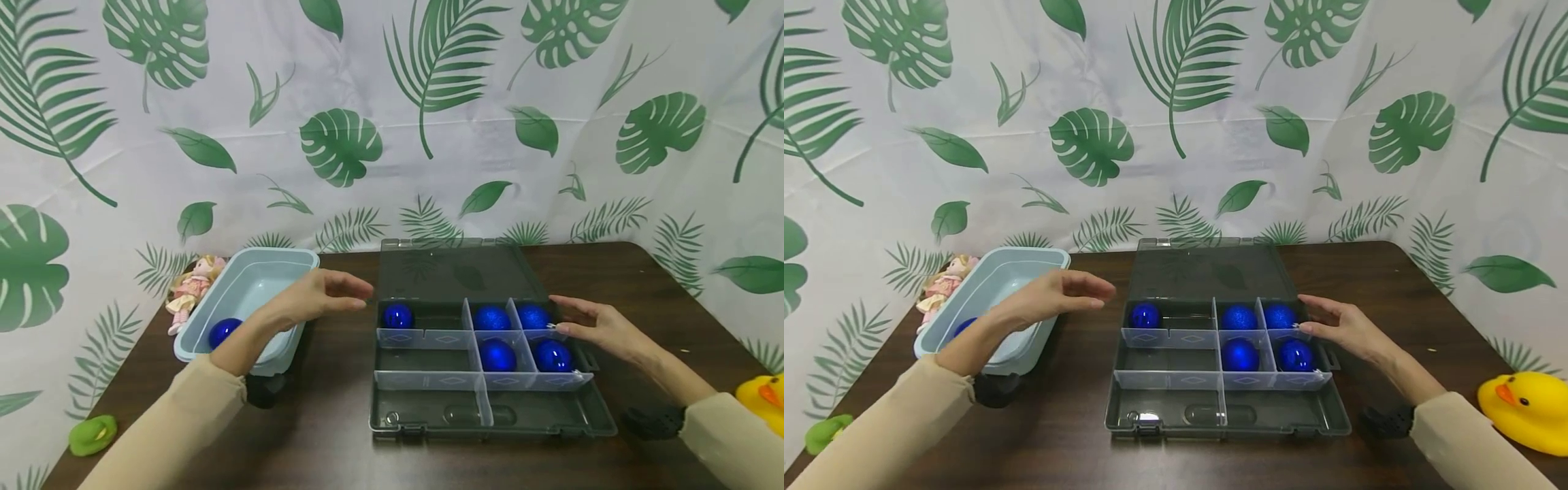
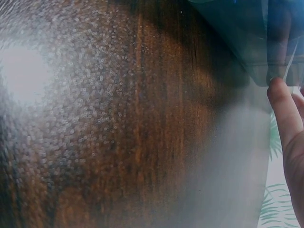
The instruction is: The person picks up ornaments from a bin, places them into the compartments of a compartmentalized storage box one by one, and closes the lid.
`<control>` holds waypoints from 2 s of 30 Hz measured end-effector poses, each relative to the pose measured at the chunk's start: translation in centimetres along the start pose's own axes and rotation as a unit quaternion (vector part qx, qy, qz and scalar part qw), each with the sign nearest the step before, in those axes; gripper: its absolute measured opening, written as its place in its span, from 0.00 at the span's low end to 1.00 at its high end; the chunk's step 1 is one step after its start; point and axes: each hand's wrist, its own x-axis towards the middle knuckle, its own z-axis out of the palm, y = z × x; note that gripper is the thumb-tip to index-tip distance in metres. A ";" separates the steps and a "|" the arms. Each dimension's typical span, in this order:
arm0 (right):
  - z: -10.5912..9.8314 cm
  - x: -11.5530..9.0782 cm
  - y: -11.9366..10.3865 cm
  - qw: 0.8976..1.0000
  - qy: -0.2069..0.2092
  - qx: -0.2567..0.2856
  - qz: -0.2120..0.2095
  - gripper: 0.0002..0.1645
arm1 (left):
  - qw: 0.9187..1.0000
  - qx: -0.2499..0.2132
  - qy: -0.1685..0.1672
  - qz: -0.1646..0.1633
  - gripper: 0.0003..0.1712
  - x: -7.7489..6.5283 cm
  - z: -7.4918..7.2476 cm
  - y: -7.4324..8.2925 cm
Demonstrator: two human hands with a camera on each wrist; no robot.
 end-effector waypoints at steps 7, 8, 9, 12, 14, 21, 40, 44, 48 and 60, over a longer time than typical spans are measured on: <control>0.0 -0.1 -0.1 1.000 0.001 0.000 -0.003 0.35 | 0.999 0.023 0.012 -0.048 0.24 -4.7 -5.7 -3.7; 0.0 0.0 -0.1 1.000 0.002 -0.001 -0.003 0.35 | 0.998 0.019 0.013 -0.055 0.24 -5.2 -6.3 -4.2; 0.0 0.0 0.0 1.000 0.003 -0.001 -0.001 0.35 | 0.998 0.015 0.015 -0.064 0.25 -5.8 -6.8 -4.6; 0.1 0.0 0.1 1.000 0.003 0.000 0.005 0.35 | 0.995 0.022 0.019 -0.093 0.26 -7.2 -8.2 -5.6; 0.1 0.0 0.1 1.000 0.000 0.004 0.009 0.36 | 0.994 0.030 0.022 -0.105 0.27 -8.0 -8.9 -6.2; 0.0 -0.1 0.0 1.000 -0.003 0.009 0.012 0.36 | 0.991 0.022 0.038 -0.126 0.29 -9.0 -10.0 -7.8; -0.1 0.0 -0.1 1.000 -0.002 -0.003 0.005 0.35 | 0.989 0.010 -0.025 -0.146 0.32 -8.6 -9.7 -8.8; -0.1 0.0 -0.1 1.000 -0.003 -0.001 0.005 0.36 | 0.989 0.022 -0.042 -0.139 0.32 -8.6 -9.7 -9.2; 0.0 0.0 -0.1 1.000 -0.003 0.001 0.006 0.36 | 0.987 0.053 -0.046 -0.144 0.30 -8.6 -9.5 -9.1; 0.0 -0.1 -0.1 1.000 -0.002 0.005 0.000 0.35 | 0.978 0.106 -0.042 -0.176 0.27 -8.3 -9.0 -8.9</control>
